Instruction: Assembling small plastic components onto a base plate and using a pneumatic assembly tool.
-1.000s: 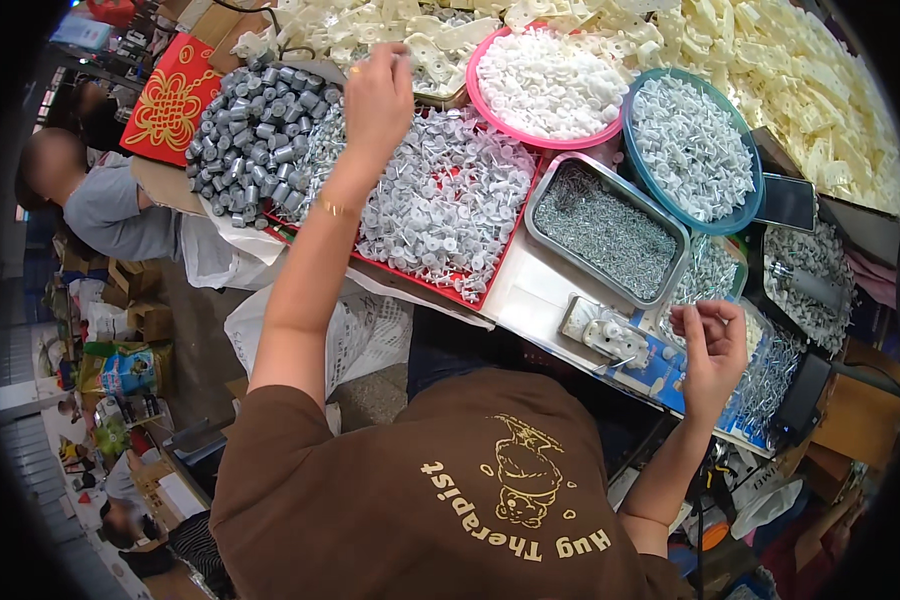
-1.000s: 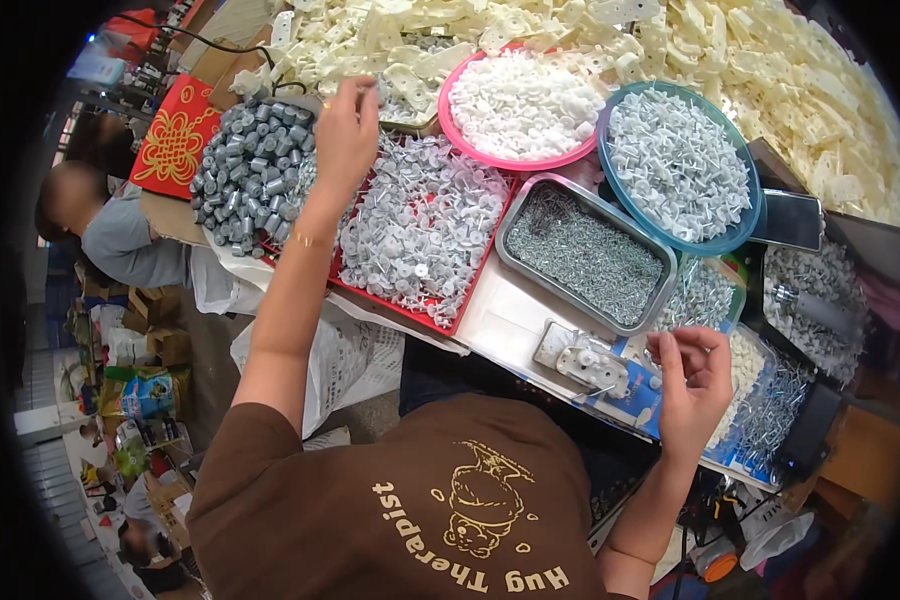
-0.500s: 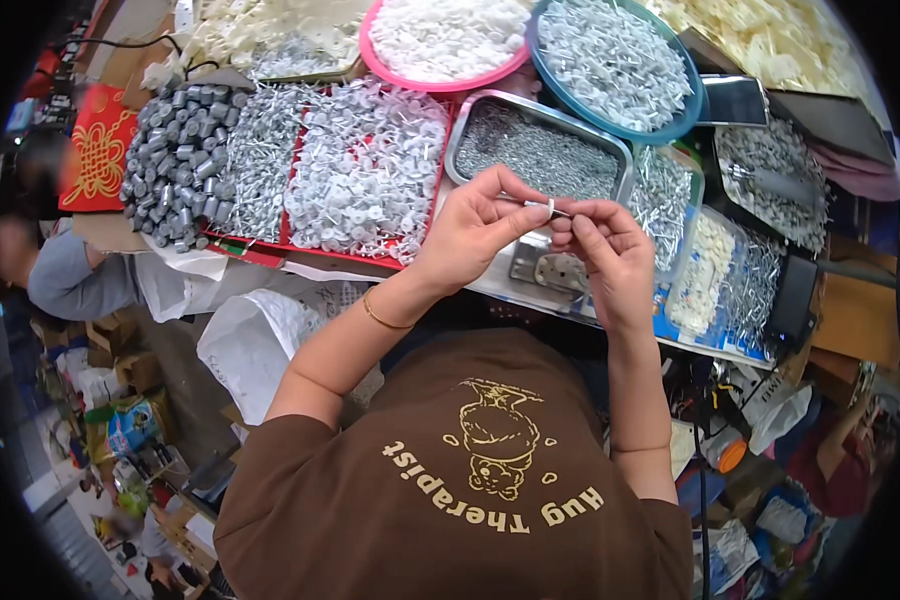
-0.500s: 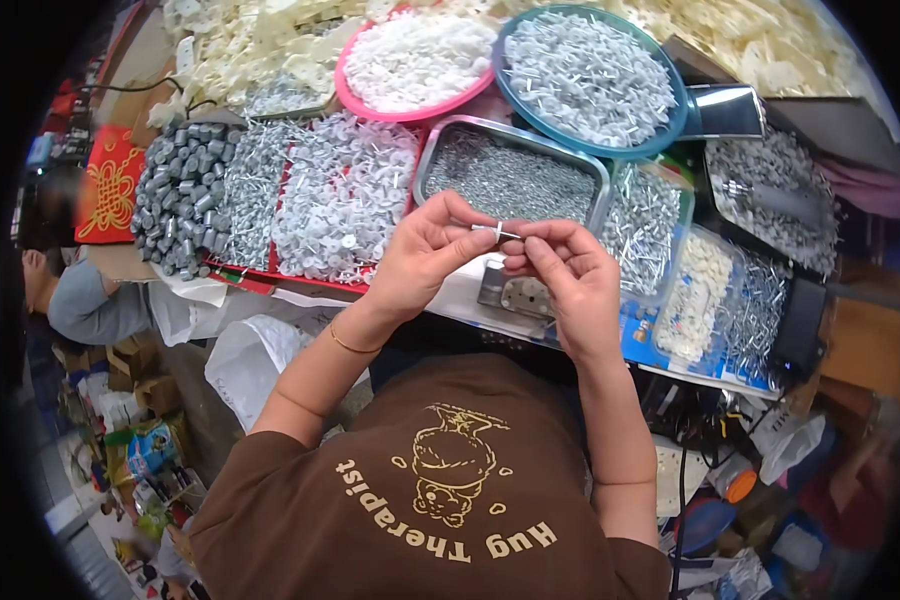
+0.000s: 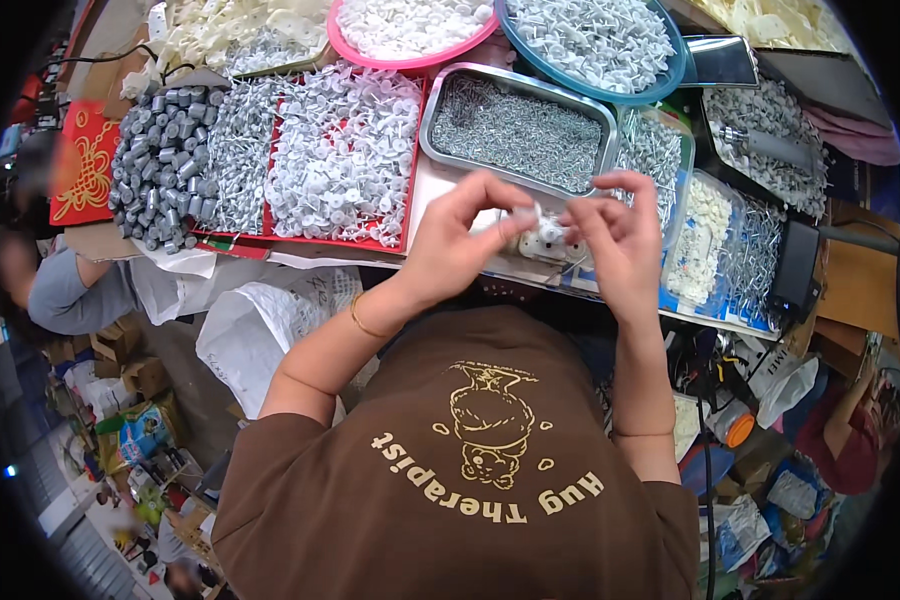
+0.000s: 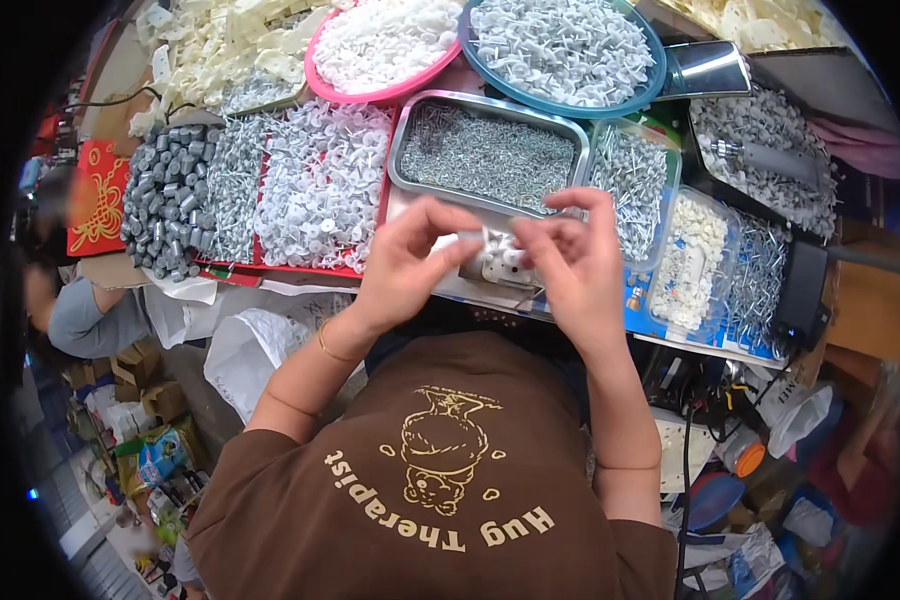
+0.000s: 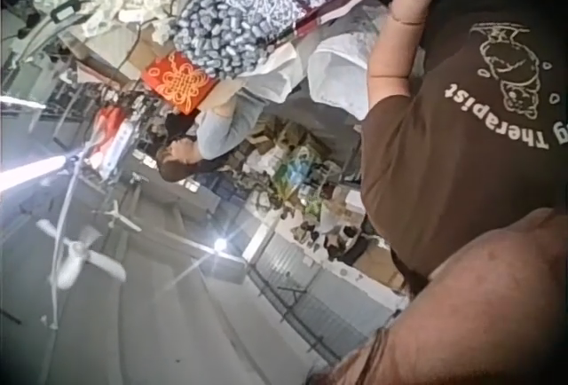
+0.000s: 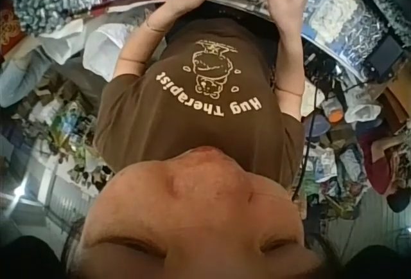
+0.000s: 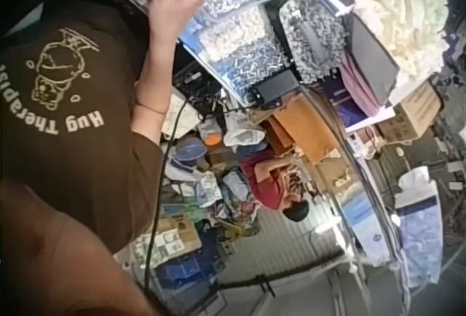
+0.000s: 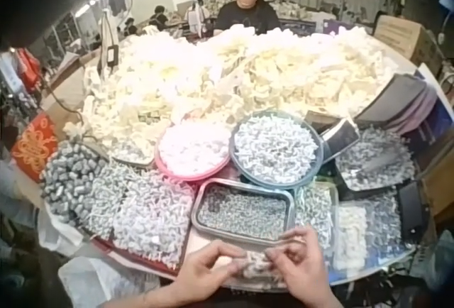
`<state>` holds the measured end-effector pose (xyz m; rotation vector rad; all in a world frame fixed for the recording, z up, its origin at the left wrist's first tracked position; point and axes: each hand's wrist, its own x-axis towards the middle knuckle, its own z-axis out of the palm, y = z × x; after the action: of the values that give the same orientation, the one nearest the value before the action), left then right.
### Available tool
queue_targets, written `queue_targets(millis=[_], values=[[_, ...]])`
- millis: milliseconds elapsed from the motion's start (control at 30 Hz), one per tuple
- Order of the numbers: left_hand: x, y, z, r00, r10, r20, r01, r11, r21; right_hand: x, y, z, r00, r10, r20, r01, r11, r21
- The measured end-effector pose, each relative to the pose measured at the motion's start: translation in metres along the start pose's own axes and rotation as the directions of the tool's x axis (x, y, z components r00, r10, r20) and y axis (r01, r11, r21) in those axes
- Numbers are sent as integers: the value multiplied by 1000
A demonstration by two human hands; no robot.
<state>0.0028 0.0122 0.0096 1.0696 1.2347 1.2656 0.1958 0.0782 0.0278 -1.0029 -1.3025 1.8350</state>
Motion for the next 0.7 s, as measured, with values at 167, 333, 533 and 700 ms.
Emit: queue_targets(millis=[167,333,533,700], values=[[-15,-12,5,773,505,385,-611,428,665,-9,6,-14,957,-283,-59,220,843,-491],[-13,-13,1,755,527,389,-593,298,748,-8,0,1,833,-413,369,508,306,-805],[-10,-4,15,910,379,170,-350,479,805,-4,-6,2,872,-282,400,474,290,-831],[0,1,17,930,297,216,-338,461,821,4,-23,2,903,-76,422,423,322,-847]])
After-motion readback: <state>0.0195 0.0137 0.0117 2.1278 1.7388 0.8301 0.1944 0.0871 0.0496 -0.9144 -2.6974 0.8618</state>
